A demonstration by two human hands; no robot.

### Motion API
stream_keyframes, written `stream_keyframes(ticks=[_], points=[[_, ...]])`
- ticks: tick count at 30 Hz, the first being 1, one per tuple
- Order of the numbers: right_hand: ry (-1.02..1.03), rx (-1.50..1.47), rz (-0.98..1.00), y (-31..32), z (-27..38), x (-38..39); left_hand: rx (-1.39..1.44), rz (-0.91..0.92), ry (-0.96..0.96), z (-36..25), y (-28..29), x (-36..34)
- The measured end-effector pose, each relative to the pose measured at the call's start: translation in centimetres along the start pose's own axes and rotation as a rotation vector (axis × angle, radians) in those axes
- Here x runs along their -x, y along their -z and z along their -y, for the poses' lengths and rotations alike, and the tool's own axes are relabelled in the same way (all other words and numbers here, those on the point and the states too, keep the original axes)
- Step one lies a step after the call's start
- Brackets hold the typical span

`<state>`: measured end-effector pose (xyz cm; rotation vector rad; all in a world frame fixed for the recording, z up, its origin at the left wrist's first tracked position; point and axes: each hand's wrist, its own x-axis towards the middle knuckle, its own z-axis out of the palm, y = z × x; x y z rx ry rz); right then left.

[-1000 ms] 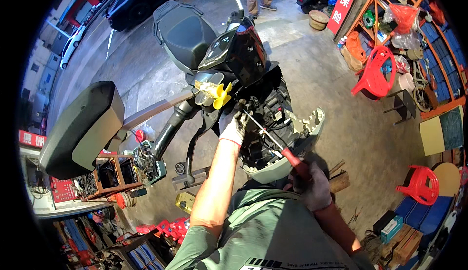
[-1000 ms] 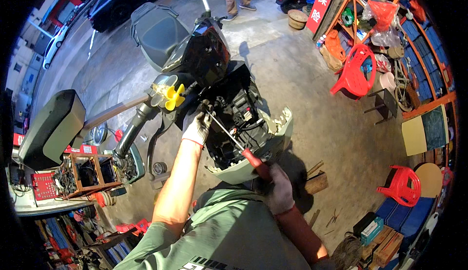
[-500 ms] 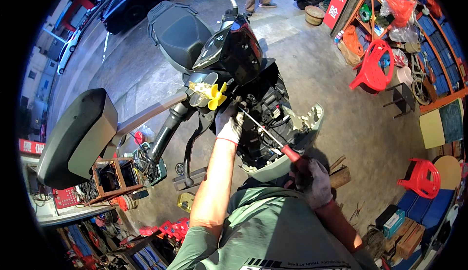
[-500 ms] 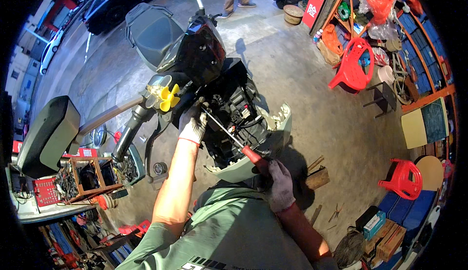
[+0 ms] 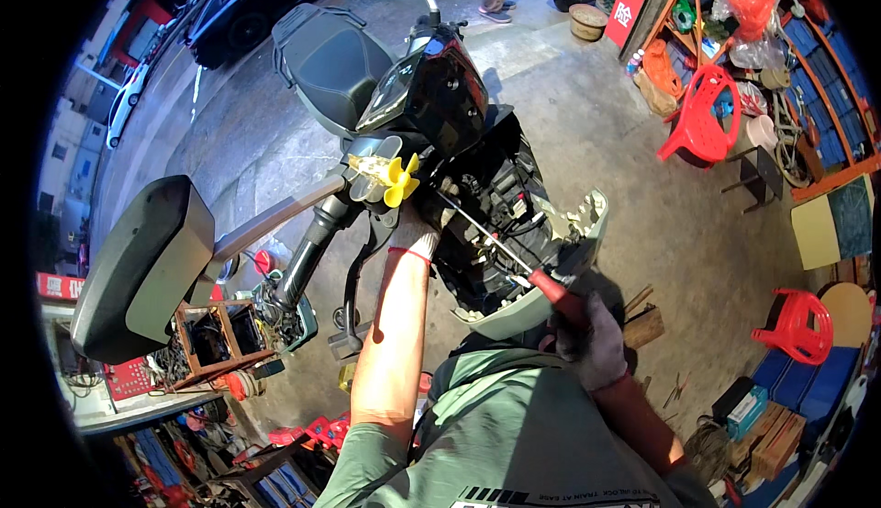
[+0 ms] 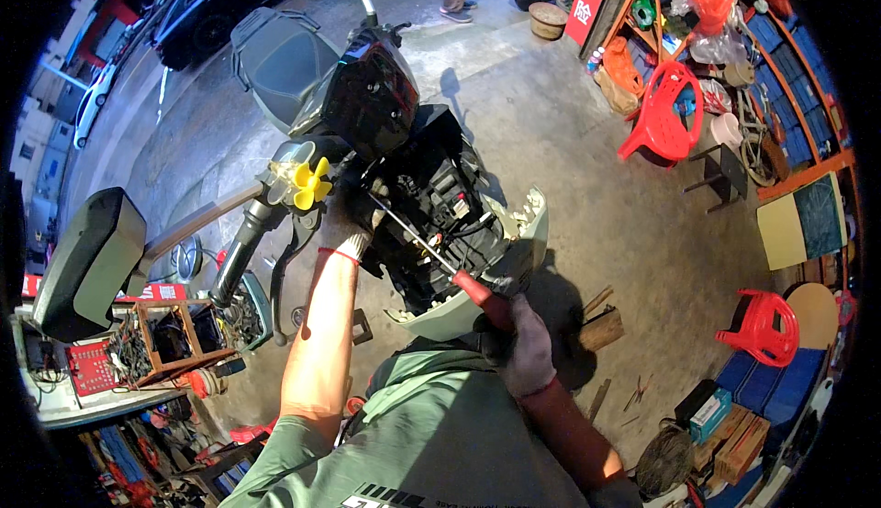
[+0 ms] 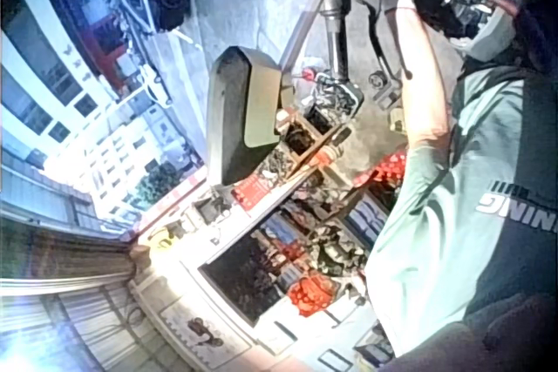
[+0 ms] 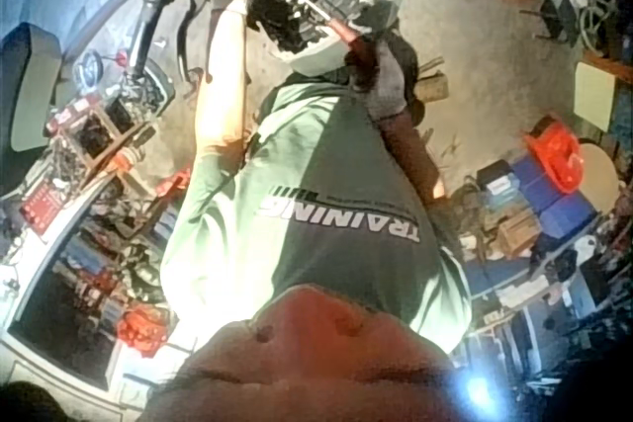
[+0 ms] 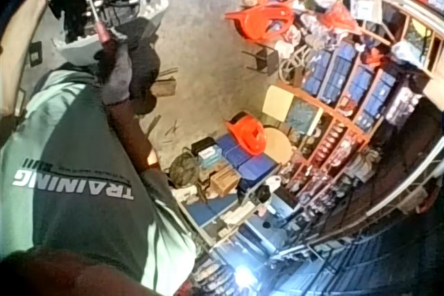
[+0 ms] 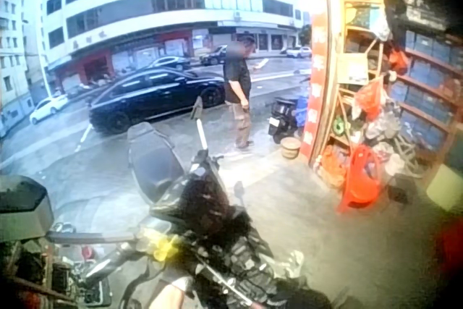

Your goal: The person uses a screwdriver to remove screws from the front cowl and headlight assembly of a motorcycle, places the screws into a yellow tray, and uses a T-handle wrench to work on the front wheel and fork area.

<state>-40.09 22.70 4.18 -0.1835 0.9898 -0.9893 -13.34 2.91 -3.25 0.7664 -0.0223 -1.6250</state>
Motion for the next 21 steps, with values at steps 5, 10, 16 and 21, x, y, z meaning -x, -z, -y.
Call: stream_keyframes(ticks=[5,10,16,21], points=[[0.545,0.390,-0.210,1.0,-3.0,-1.7,-0.068,0.050,0.022,0.0,-1.0,1.0],[-0.041,-0.187,0.077,1.4,-0.6,-0.4,-0.010,0.055,0.001,-0.1,0.0,0.8],[0.351,0.385,-0.089,0.0,-1.8,-0.4,0.037,0.106,0.008,0.3,0.9,0.1],[0.077,-0.015,-0.113,0.8,-1.7,-1.1,0.032,0.178,0.027,0.0,1.2,0.1]])
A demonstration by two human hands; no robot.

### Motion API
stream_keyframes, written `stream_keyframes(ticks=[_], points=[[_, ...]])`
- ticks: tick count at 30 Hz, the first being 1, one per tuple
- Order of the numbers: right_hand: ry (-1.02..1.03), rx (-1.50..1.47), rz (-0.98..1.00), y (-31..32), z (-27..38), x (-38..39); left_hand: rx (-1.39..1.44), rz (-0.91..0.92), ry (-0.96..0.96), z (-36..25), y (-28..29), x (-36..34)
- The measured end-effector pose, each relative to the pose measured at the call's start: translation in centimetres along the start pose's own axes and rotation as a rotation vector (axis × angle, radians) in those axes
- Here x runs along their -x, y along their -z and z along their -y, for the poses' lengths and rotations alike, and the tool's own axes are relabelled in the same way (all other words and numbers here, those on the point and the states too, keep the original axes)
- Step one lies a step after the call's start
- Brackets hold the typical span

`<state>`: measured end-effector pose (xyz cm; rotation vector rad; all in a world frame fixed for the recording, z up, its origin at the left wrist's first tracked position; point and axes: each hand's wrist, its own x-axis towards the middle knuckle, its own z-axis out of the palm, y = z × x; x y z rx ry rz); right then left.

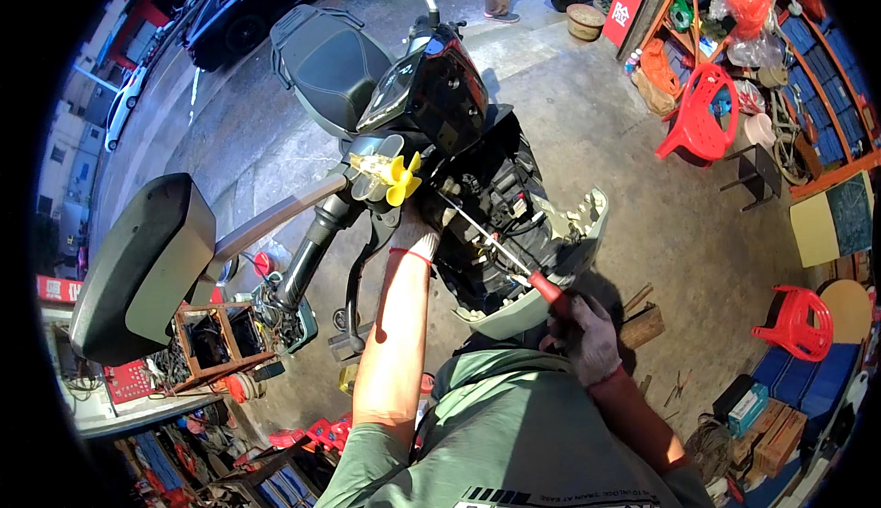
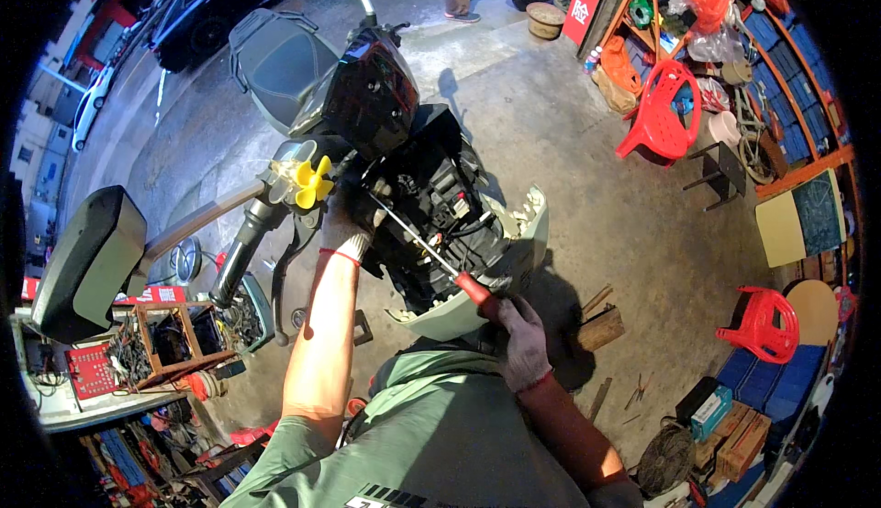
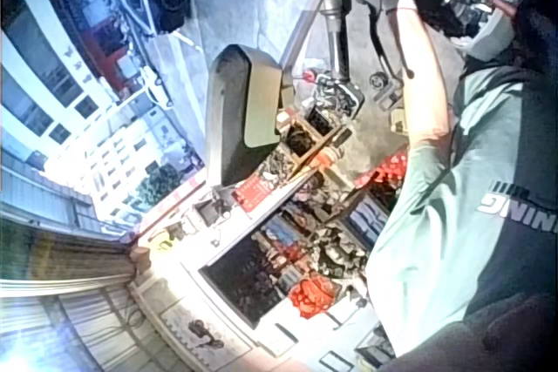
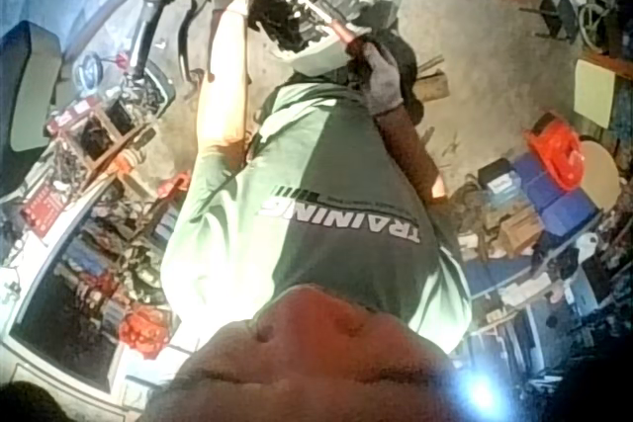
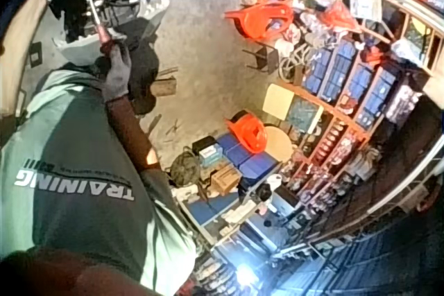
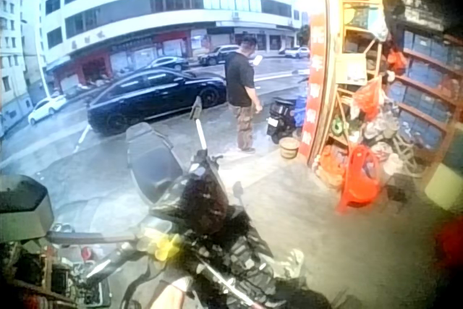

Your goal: The person uses a screwdriver to remove screws from the front cowl and headlight assembly of a motorcycle, places the screws into a yellow tray, and uses a T-handle wrench to work on the front wheel and fork area.

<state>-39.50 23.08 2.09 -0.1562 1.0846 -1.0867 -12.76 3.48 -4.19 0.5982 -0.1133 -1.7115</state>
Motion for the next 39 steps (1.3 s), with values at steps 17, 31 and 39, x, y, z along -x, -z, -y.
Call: stream_keyframes(ticks=[17,31,39], points=[[0.200,0.281,-0.068,-1.4,-1.5,0.1,-0.041,-0.178,0.006,-0.2,0.4,-0.7],[-0.199,-0.221,0.111,1.7,-0.5,-0.9,-0.052,-0.166,-0.029,0.1,0.1,-0.2],[0.345,0.384,-0.033,-0.2,-1.5,-0.7,-0.076,-0.025,-0.001,-0.6,-0.1,0.6]])
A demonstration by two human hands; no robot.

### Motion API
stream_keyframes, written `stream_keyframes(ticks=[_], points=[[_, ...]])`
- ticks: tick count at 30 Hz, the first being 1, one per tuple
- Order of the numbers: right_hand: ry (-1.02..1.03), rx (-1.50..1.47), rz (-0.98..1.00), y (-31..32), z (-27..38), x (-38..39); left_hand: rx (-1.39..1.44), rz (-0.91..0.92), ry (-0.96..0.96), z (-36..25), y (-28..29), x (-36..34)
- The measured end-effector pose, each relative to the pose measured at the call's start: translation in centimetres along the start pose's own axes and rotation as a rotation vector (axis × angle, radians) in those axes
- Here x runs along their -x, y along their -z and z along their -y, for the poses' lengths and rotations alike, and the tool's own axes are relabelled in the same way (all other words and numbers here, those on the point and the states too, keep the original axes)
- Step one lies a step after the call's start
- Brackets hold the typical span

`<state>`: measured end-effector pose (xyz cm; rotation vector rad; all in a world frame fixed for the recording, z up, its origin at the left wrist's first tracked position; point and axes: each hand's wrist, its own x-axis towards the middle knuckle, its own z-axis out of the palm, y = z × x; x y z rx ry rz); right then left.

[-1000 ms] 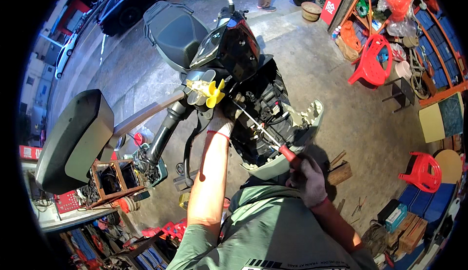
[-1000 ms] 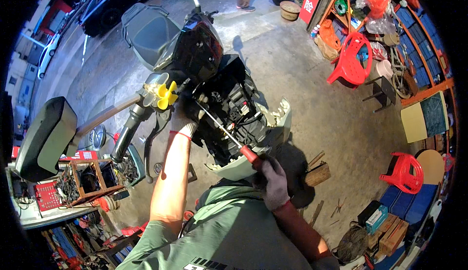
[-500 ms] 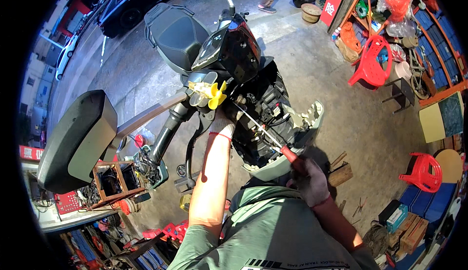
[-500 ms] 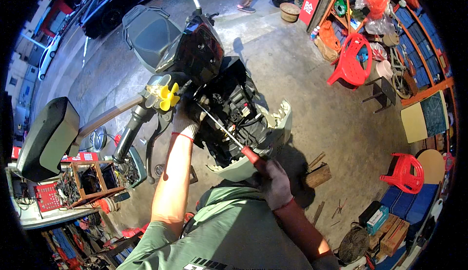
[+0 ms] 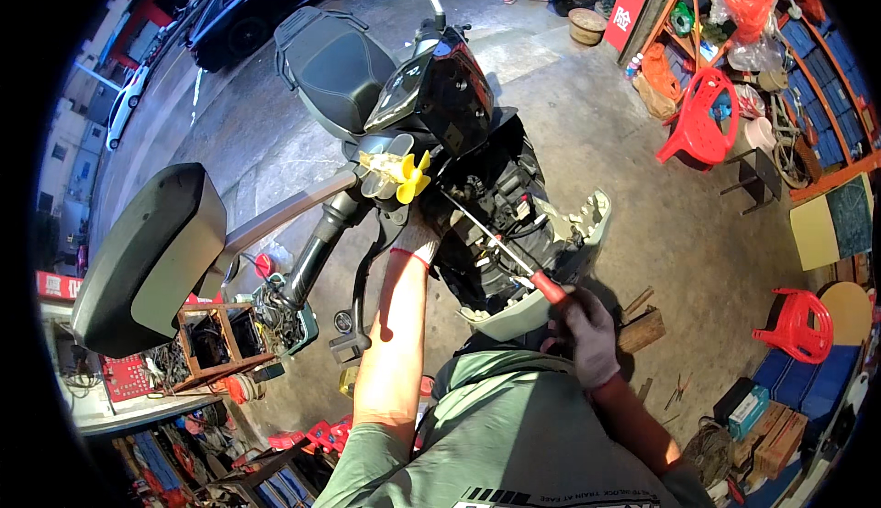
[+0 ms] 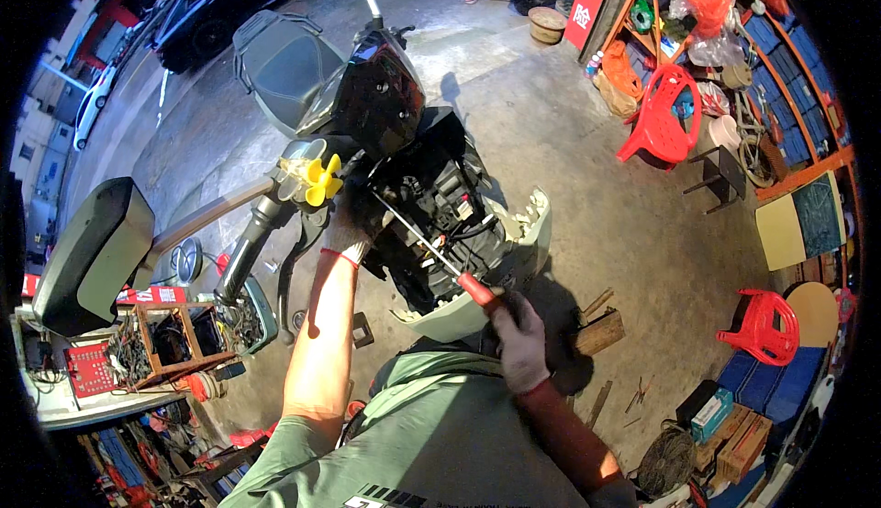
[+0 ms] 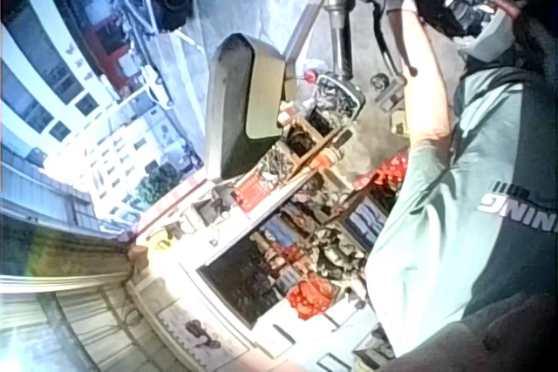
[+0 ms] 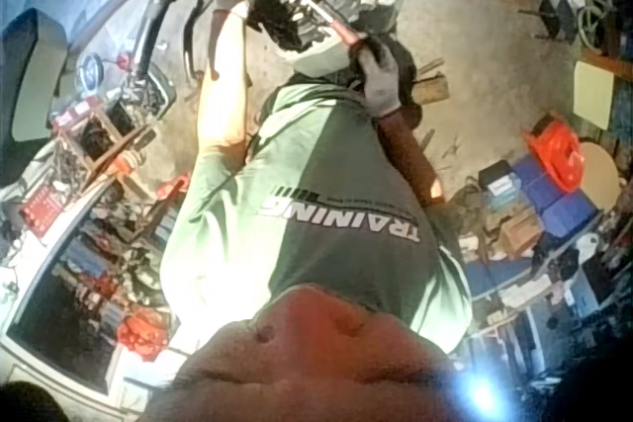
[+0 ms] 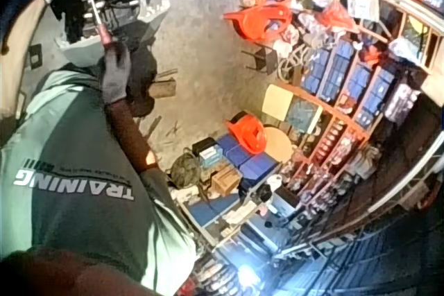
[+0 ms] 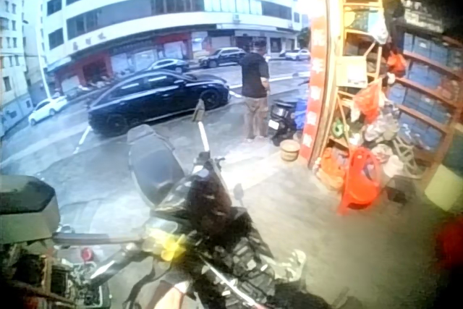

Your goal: The person uses a screwdriver to remove screws from the front cowl and headlight assembly of a motorcycle, places the screws into a yellow tray, and uses a T-handle wrench to work on the front wheel and fork area.

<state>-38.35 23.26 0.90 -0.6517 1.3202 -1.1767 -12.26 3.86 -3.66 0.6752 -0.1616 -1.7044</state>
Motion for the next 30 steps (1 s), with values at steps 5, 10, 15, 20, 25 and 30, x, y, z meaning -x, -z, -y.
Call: stream_keyframes(ticks=[5,10,15,20,25,30], points=[[-0.469,-0.458,0.047,0.8,0.6,0.3,-0.042,0.048,0.002,0.1,1.2,-0.9],[-0.202,-0.073,0.084,0.1,0.9,0.5,-0.012,-0.050,-0.013,0.4,0.6,-1.0],[-0.471,-0.656,0.235,2.5,-1.7,-0.1,0.041,-0.047,-0.038,0.8,0.2,-0.5],[0.113,0.148,0.071,0.3,-1.8,0.3,0.038,-0.016,-0.067,0.5,1.0,-0.9],[-0.114,-0.394,0.448,2.7,-2.3,-1.0,0.018,-0.099,-0.087,0.9,-0.3,-0.2],[-0.083,-0.179,0.287,2.2,-1.3,-0.7,-0.006,-0.091,-0.046,0.5,0.0,-0.7]])
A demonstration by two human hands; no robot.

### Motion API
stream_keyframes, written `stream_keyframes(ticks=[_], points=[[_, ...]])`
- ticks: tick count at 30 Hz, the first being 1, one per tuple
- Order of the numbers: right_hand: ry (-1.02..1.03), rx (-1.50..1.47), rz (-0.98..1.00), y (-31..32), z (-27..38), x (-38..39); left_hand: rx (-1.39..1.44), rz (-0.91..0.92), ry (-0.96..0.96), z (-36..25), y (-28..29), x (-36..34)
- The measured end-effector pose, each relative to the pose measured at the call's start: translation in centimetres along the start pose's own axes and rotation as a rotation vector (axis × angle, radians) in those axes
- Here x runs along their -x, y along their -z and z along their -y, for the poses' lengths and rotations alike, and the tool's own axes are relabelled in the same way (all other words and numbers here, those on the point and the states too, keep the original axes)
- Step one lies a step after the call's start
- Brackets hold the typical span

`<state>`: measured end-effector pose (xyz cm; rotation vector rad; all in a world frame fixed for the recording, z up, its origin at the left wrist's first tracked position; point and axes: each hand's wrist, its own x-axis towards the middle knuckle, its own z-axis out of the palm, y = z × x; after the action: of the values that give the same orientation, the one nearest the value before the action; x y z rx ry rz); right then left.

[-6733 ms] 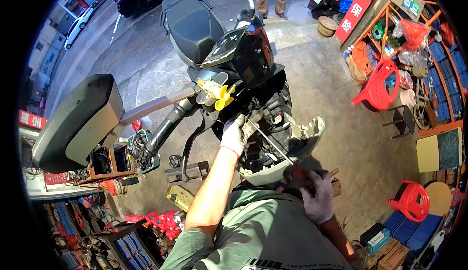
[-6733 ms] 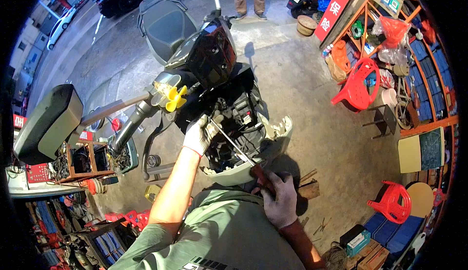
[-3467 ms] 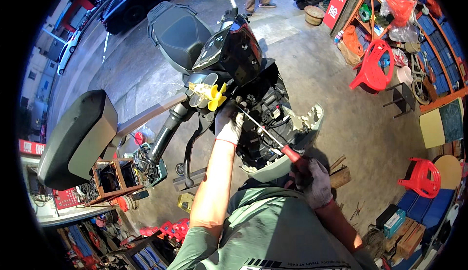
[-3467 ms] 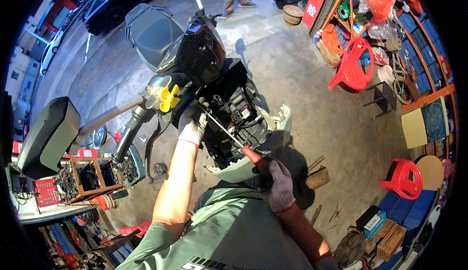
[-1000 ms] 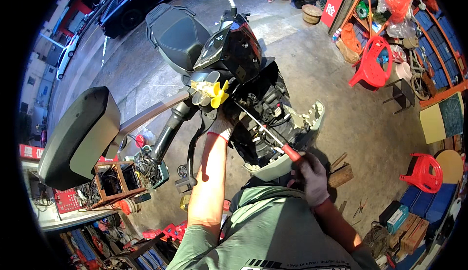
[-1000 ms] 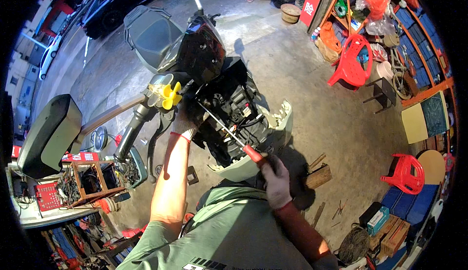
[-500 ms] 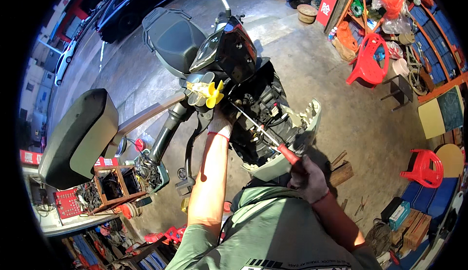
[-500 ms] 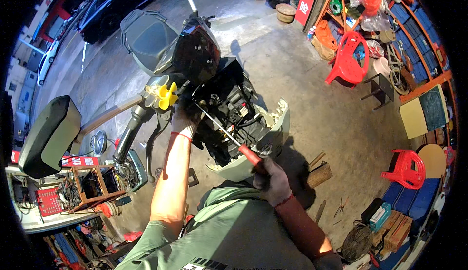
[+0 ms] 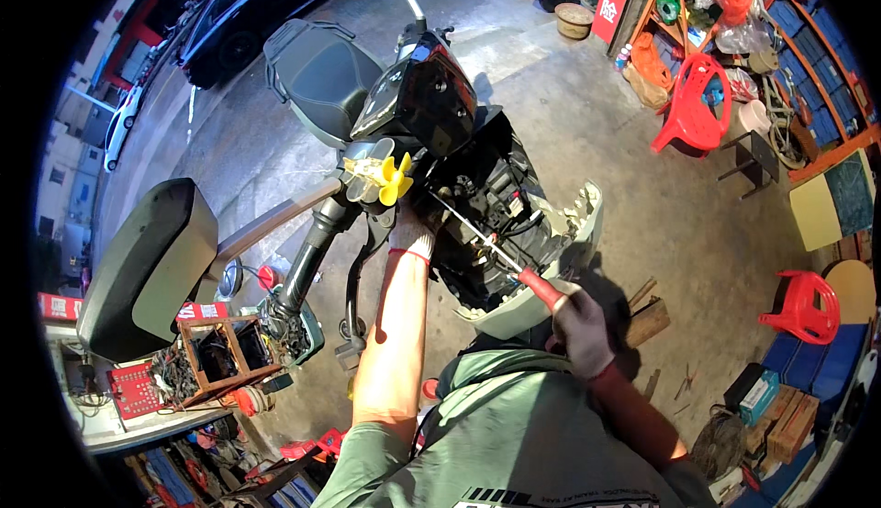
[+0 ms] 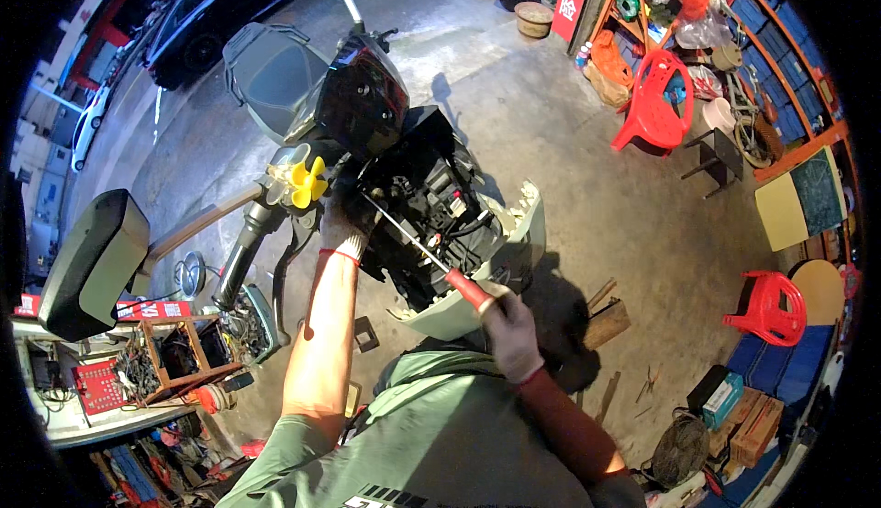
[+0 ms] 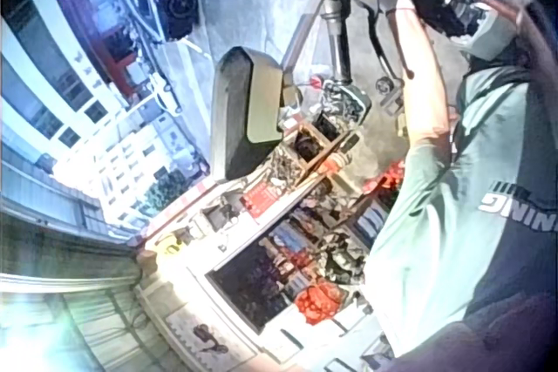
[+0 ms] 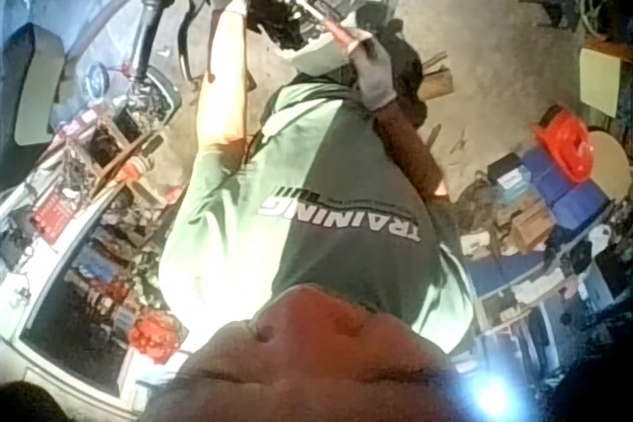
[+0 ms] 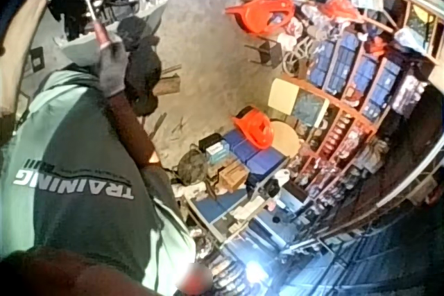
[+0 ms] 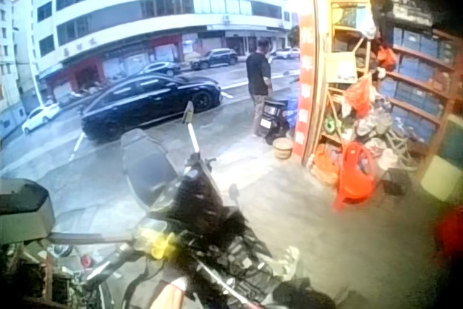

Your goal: The person uses a screwdriver to remove screws from the front cowl and headlight assembly of a motorcycle, places the screws into a yellow tray, and uses a T-handle wrench to work on the front wheel and fork area.

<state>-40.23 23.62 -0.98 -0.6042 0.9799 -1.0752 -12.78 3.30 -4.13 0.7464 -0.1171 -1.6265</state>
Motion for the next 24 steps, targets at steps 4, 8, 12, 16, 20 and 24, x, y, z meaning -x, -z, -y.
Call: stream_keyframes(ticks=[4,8,12,16,20,24], points=[[-0.221,-0.335,-0.059,-1.3,1.0,0.5,0.013,-0.006,0.004,0.3,0.2,-0.2],[0.438,0.850,-0.188,-1.7,0.5,0.2,0.079,0.089,0.014,-0.2,0.2,0.0],[-0.157,-0.385,0.112,1.2,0.1,-0.5,0.011,-0.079,-0.008,0.3,-0.8,0.4],[0.154,0.446,-0.128,-1.5,0.3,0.1,-0.035,-0.112,-0.015,0.2,0.2,0.1],[0.017,0.216,-0.130,-2.5,1.3,-0.2,-0.062,-0.106,-0.043,0.2,-0.7,0.7],[-0.443,-0.818,0.209,0.1,-0.4,-0.3,-0.027,-0.070,-0.009,0.1,-0.3,0.2]])
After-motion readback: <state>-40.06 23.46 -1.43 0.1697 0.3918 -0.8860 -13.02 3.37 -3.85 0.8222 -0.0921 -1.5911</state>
